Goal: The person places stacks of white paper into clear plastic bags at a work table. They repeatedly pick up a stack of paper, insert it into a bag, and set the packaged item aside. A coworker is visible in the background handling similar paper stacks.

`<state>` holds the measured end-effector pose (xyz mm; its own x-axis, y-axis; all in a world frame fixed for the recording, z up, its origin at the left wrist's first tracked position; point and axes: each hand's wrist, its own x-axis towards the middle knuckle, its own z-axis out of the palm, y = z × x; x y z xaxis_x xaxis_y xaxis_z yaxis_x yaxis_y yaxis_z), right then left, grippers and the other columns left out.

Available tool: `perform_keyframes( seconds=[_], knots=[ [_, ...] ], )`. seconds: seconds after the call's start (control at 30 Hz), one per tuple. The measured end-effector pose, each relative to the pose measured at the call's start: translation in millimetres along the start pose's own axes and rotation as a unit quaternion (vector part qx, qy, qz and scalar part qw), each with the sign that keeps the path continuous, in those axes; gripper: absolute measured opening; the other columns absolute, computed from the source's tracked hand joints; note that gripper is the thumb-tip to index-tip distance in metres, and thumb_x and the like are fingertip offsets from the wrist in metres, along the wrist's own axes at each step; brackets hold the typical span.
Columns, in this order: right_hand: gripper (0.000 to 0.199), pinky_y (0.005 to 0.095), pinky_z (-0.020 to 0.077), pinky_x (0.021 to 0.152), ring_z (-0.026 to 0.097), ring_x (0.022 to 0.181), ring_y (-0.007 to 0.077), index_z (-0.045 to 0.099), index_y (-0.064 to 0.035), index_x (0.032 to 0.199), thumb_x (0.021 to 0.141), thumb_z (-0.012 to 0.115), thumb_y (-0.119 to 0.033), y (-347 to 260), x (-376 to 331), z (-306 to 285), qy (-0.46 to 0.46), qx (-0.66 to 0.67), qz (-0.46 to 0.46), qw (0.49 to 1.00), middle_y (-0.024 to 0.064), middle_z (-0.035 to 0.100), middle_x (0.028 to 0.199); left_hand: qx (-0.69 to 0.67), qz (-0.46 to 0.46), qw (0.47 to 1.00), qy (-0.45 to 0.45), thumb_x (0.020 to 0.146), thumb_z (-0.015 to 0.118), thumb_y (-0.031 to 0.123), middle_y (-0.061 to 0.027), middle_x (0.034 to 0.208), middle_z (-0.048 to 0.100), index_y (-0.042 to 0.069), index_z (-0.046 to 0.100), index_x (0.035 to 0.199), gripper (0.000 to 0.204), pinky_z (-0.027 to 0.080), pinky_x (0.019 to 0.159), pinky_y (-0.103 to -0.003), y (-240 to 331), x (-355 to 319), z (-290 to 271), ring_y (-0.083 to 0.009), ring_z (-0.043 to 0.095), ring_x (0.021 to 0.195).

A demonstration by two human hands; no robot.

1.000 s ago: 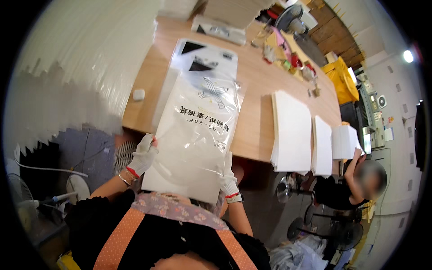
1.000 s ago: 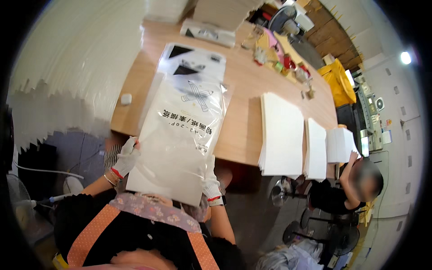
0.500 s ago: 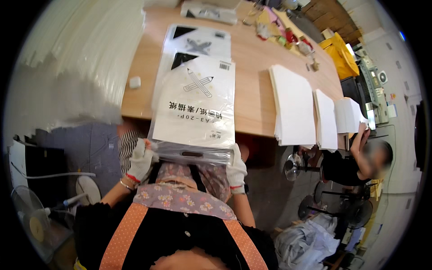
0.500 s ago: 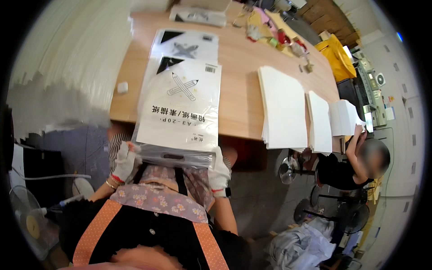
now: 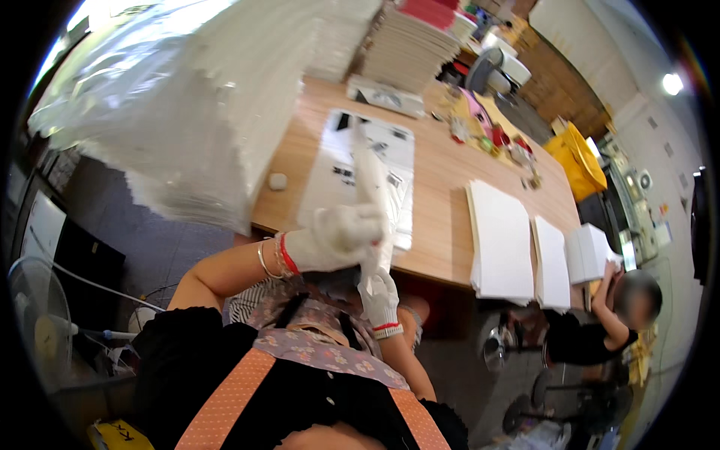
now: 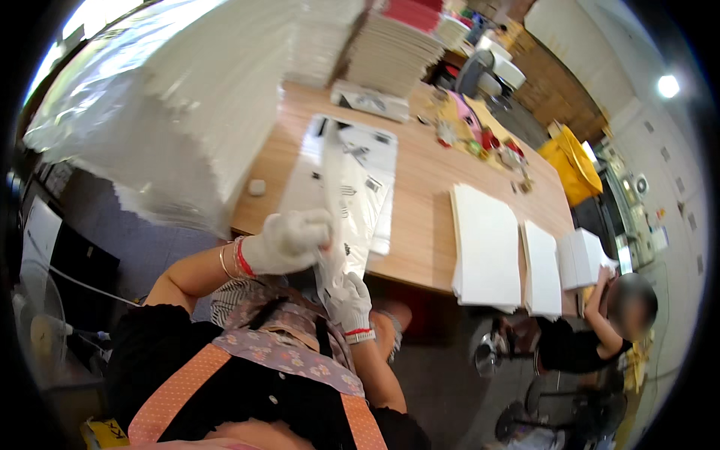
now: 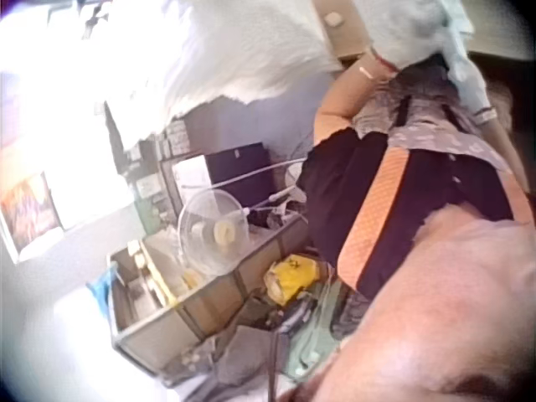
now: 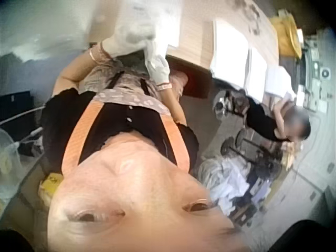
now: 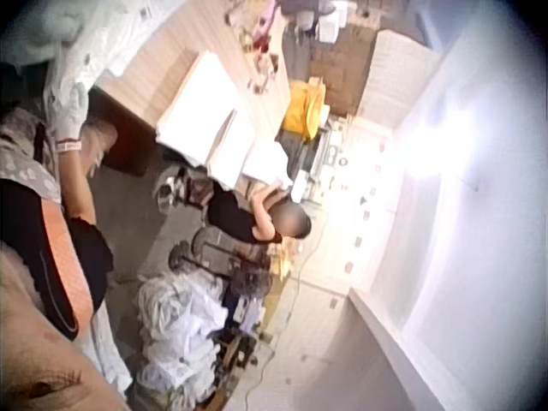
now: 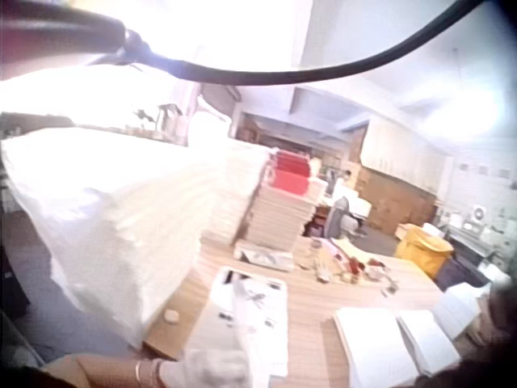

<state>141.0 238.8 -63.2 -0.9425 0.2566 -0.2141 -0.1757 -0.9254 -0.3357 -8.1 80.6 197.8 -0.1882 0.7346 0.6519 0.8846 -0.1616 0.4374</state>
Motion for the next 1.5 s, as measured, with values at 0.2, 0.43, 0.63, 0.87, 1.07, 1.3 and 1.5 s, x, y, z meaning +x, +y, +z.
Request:
perform_keyframes(
  seconds=[0.2,0.43,0.63,0.87,1.07,1.3,1.5],
  knots=[
    [0.037,0.0303,0.0495,0.09,0.057,0.103,0.0188,0.047,0.0066,0.125,0.097,0.046,-0.017,-29.1,23.8,210.0,-0.071,-0.338,-0.22,0.912,0.0118,0.057,0.118,0.033,0.074,0.997,0.006,0.081,0.06,0.019,-0.0074,0.091,0.062,0.006,0.059,0.087,0.015,0.048,0.062,-0.034,73.9,-1.8,-141.8,-0.0239,0.061,0.072],
    [0.042,0.0294,0.0449,0.094,0.051,0.119,0.0204,0.043,0.004,0.133,0.097,0.046,-0.018,-63.3,80.4,448.3,-0.383,-0.479,-0.429,0.663,0.0159,0.052,0.128,0.071,0.001,0.929,0.363,0.092,0.044,0.017,-0.0118,0.111,0.059,-0.002,0.053,0.11,0.028,0.041,0.09,-0.035,67.3,-12.4,-312.4,-0.0231,0.056,0.1],
    [0.037,0.0273,0.0551,0.061,0.064,0.069,0.0154,0.059,-0.0099,0.118,0.099,0.04,-0.036,8.7,72.9,516.2,-0.323,-0.758,-0.169,0.54,0.0049,0.063,0.075,0.097,-0.121,0.914,0.375,0.094,0.042,0.009,-0.0142,0.115,0.06,-0.005,0.052,0.122,0.033,0.043,0.096,-0.031,1.2,-106.0,-471.2,-0.0189,0.057,0.106],
    [0.036,0.0344,0.0542,0.066,0.067,0.077,0.0234,0.055,-0.0121,0.126,0.094,0.052,-0.028,31.7,54.1,355.1,-0.511,-0.601,-0.38,0.483,0.0129,0.067,0.099,-0.191,-0.227,0.754,0.586,0.09,0.052,0.018,-0.001,0.092,0.057,0.006,0.056,0.106,0.02,0.046,0.074,-0.026,-113.8,-224.0,-243.2,-0.0116,0.054,0.08],
    [0.037,0.0314,0.0527,0.074,0.068,0.076,0.0201,0.058,-0.0124,0.123,0.094,0.05,-0.035,38.3,18.7,143.4,-0.223,-0.777,0.097,0.581,0.0122,0.069,0.094,-0.228,-0.488,0.835,0.114,0.088,0.052,0.005,-0.0067,0.079,0.057,0.002,0.054,0.093,0.006,0.05,0.059,-0.028,-142.0,-221.0,65.4,-0.0144,0.058,0.066],
    [0.042,0.0277,0.05,0.07,0.064,0.067,0.0132,0.055,-0.0089,0.126,0.095,0.05,-0.036,15.9,-58.6,58.0,0.063,-0.659,0.161,0.732,0.0077,0.068,0.095,0.119,-0.231,0.964,-0.066,0.079,0.062,0.026,-0.0077,0.097,0.059,0.008,0.061,0.093,0.023,0.04,0.089,-0.039,-178.0,-74.8,165.0,-0.028,0.051,0.101],
    [0.039,0.0238,0.0489,0.065,0.061,0.068,0.0099,0.054,-0.0076,0.127,0.095,0.05,-0.031,-1.5,-54.8,53.5,0.107,-0.6,0.143,0.78,0.0044,0.066,0.085,0.062,-0.251,0.956,-0.14,0.083,0.055,0.024,-0.0084,0.085,0.063,0.008,0.064,0.072,0.021,0.042,0.085,-0.039,-223.8,-56.1,185.9,-0.0258,0.053,0.095]
  ],
)
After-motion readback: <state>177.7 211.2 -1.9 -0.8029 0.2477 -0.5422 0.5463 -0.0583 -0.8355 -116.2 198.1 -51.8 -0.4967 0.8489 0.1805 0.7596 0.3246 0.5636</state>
